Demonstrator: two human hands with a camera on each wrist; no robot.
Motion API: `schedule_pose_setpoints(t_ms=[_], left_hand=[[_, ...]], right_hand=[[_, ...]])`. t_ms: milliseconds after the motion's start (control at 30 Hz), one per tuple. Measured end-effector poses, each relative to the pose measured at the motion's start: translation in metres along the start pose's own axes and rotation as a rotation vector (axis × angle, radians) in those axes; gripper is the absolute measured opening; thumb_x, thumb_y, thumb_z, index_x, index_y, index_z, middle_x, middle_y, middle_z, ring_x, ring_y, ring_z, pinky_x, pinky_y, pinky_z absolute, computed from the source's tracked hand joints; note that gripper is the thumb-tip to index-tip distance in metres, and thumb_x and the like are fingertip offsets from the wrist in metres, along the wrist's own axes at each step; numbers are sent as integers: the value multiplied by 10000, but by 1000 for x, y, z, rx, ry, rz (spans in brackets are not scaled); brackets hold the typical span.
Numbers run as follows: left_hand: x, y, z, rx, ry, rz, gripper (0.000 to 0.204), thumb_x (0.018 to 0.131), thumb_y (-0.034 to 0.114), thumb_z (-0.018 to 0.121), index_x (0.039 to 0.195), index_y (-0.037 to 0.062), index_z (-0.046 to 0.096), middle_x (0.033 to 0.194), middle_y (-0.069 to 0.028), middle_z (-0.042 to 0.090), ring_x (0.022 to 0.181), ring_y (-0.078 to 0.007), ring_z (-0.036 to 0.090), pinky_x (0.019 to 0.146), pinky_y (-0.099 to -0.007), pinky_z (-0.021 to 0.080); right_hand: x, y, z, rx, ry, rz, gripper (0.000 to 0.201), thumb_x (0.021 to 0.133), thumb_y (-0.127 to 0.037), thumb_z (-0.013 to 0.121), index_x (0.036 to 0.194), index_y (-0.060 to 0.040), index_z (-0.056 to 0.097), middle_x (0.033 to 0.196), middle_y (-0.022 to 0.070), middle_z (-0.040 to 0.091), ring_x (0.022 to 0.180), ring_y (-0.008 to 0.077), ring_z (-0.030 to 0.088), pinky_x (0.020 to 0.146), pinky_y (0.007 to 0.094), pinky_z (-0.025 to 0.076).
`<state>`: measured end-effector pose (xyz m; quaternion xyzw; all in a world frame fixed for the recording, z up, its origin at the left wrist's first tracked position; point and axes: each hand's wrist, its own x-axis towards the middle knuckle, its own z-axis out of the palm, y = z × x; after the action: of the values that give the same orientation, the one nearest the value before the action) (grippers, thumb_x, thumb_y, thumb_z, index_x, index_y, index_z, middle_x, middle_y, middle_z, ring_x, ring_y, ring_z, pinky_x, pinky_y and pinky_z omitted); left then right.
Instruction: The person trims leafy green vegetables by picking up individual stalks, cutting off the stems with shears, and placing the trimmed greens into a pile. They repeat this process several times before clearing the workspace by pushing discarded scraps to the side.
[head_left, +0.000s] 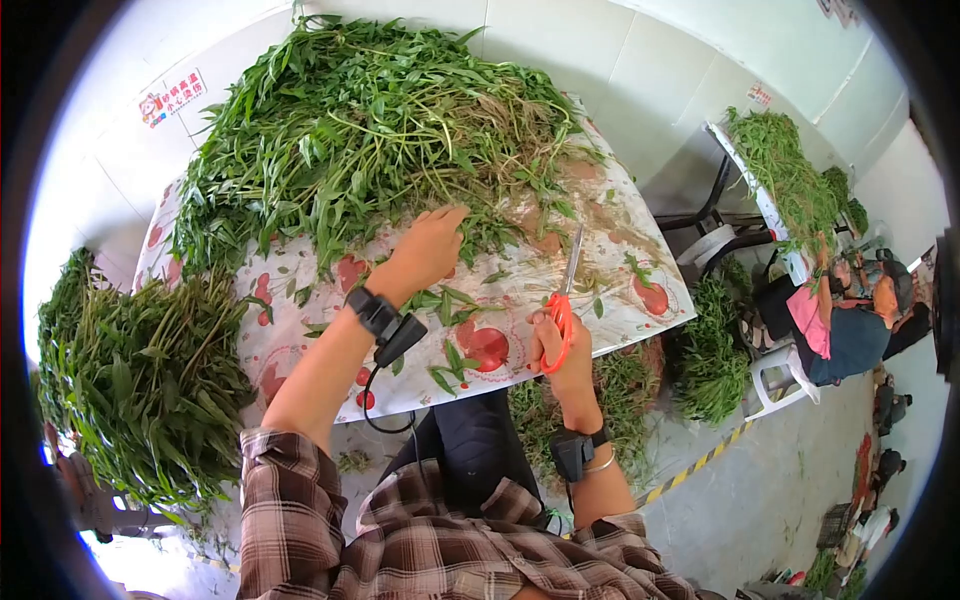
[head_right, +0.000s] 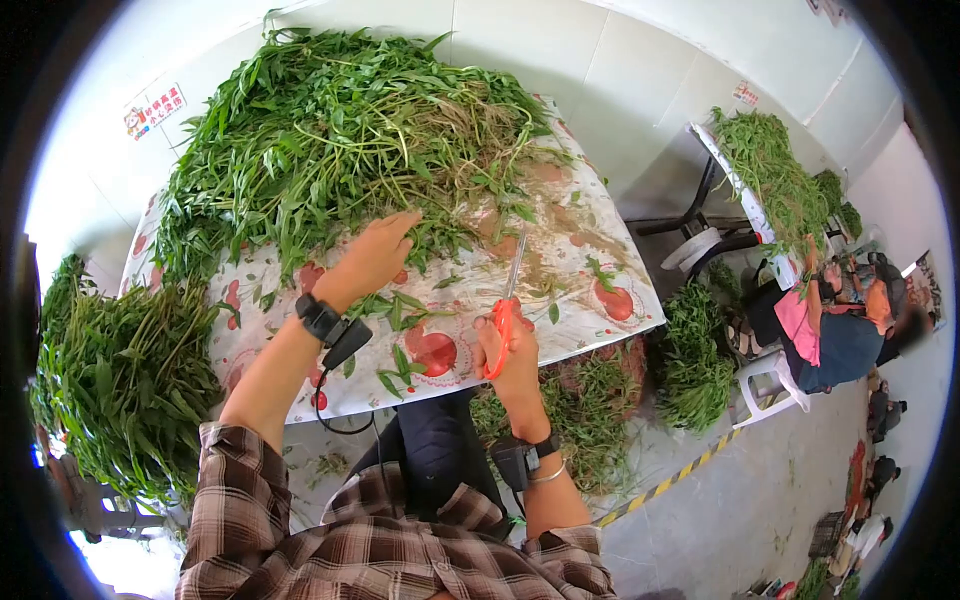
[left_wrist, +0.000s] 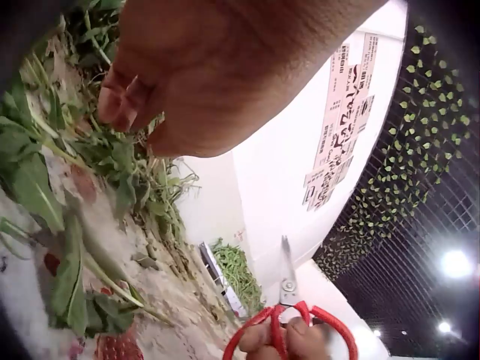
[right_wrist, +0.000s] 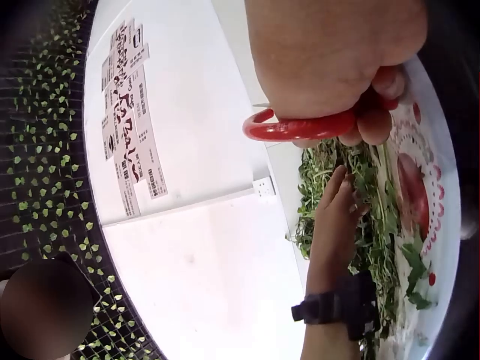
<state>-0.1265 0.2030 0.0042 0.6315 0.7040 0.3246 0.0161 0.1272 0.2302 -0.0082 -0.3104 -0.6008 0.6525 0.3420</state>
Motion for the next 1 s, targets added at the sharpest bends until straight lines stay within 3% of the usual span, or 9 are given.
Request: schedule_pose_setpoints(t_ms=[67,167,367,433,667,733,833,967,1000], left_hand=[[9,-6,10,22,-20,-5,395,901,103,499,1284,4,504,1274,-224,537,1164,-396,501,985,-427,414],[14,-8,15,83,-109,-103,388,897,105,502,1270,-3,512,1211,-226,558,1125,-398,521,948,-436,437],[-14,10,-12,194,-117,-185,284,844,159,587,1094,33,636,1024,-179,596,1027,-360,563,872,-448,468],[-27,7,-23,100,-19,-184,248,846,176,604,1045,34,644,1006,-172,576,924,-375,573,801,-438,467],[-69,20,-64,-21,162,-220,194,811,33,597,1000,-5,620,973,-170,572,891,-352,590,777,-400,477],[-77,26,-72,-147,219,-273,184,808,-59,550,977,-7,601,964,-123,546,816,-266,591,723,-326,465],[-88,24,-72,-208,301,-283,207,790,-118,538,953,-5,598,969,-101,539,766,-213,584,687,-306,460],[-101,28,-79,-244,329,-316,183,797,-113,545,937,-5,593,957,-97,543,704,-187,559,658,-304,456],[-105,27,-80,-220,339,-326,177,800,-91,560,949,-2,597,940,-108,552,724,-217,586,675,-312,472]], right_hand=[[0,-1,0,27,-6,0,224,953,-252,586,883,-45,539,526,2,473,429,90,467,412,232,352],[-1,-5,0,41,-6,15,220,956,-252,580,911,-40,540,533,1,473,442,87,471,421,232,358],[-2,-3,1,11,6,2,211,954,-245,579,917,-41,541,538,0,475,438,90,471,420,229,358],[-3,-5,1,-13,7,-6,208,953,-242,579,900,-45,537,536,2,478,432,91,470,417,230,358],[-5,-6,3,-25,11,0,272,952,-281,565,965,-9,578,572,8,486,440,83,449,419,227,356],[-4,-4,4,2,47,-17,205,941,-237,595,901,-48,525,527,10,473,416,96,469,392,234,367],[0,4,2,29,34,-41,201,939,-223,597,902,-42,519,539,6,465,409,97,468,368,229,365],[0,5,1,71,20,-50,203,934,-217,602,901,-36,517,559,4,461,407,95,466,355,225,361],[0,4,1,70,20,-49,203,934,-217,602,901,-36,517,559,4,461,407,95,466,355,225,361]])
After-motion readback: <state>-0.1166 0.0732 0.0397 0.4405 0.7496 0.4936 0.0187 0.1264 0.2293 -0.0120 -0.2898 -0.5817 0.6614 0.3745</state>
